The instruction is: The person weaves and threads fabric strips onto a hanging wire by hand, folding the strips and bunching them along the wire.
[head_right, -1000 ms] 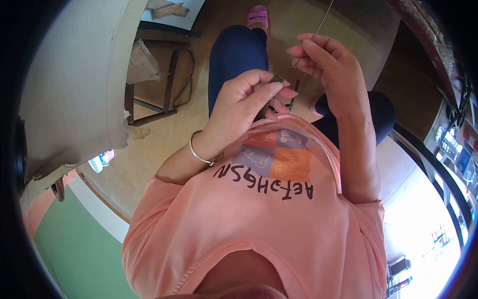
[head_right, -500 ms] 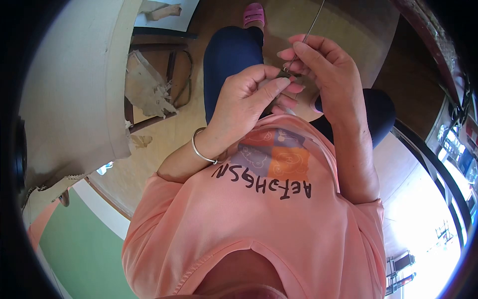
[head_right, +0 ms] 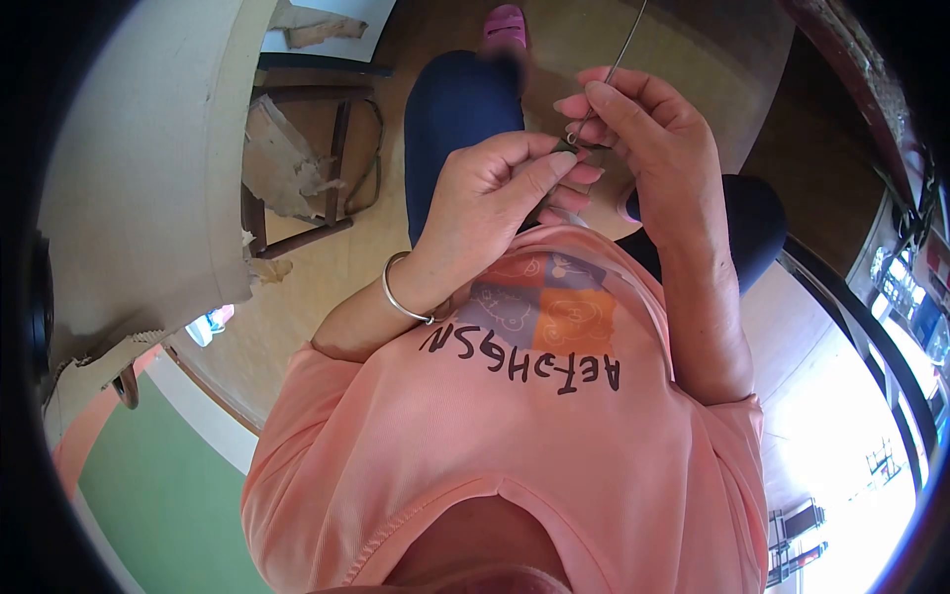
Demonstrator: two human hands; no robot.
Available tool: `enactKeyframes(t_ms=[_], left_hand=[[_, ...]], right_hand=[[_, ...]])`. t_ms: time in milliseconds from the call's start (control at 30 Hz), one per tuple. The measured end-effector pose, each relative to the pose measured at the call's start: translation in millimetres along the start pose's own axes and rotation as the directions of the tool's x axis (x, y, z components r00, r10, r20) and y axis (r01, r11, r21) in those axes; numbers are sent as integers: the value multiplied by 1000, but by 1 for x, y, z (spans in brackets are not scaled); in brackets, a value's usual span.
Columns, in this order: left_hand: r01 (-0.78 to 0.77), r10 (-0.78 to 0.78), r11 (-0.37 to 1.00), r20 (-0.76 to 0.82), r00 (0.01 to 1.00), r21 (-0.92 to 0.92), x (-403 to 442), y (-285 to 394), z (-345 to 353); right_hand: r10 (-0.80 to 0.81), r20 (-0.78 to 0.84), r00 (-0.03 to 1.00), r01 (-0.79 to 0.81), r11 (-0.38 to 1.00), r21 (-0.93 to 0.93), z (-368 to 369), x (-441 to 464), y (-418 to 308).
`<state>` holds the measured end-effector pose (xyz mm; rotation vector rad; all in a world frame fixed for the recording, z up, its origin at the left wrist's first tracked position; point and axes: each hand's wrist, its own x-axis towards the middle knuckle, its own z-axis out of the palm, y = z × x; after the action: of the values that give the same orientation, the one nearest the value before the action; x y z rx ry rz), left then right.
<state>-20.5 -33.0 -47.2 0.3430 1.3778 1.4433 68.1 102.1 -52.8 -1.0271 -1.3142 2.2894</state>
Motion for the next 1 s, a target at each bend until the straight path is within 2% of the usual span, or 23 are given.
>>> enactKeyframes(t_ms=[300,467,600,667,700,767,800,933,1000], left_hand=[[8,-8,1000,-10,1000,25,2,10,-6],[87,-86,996,19,996,-23,20,20,2],[29,-25,987,-32,999,159,64,25,7],[-12,14,993,-21,1000,118,91,24,17],[-33,34,997,-13,999,70,105,23,24],[-76,76,997,4,997,-27,124,25,37],[-91,91,996,12,996,-19,128,29,44],[48,-52,993,36,998,105,139,56,60],[43,-46,997,46,998,57,142,54,59]], right_hand=[[6,-40,999,-10,995,-100,12,3,2],[-54,-47,997,39,959,-279,2,3,-2],[-182,-287,941,96,953,-289,-16,7,-1],[-149,-294,944,53,949,-311,-34,6,3],[-165,-293,942,69,948,-310,-36,5,2],[-141,-182,973,93,963,-252,-37,4,-1],[-159,-181,971,111,962,-250,-37,7,-6],[-51,-121,991,4,932,-363,-30,26,-32],[-74,-108,991,34,941,-337,-34,35,-38]])
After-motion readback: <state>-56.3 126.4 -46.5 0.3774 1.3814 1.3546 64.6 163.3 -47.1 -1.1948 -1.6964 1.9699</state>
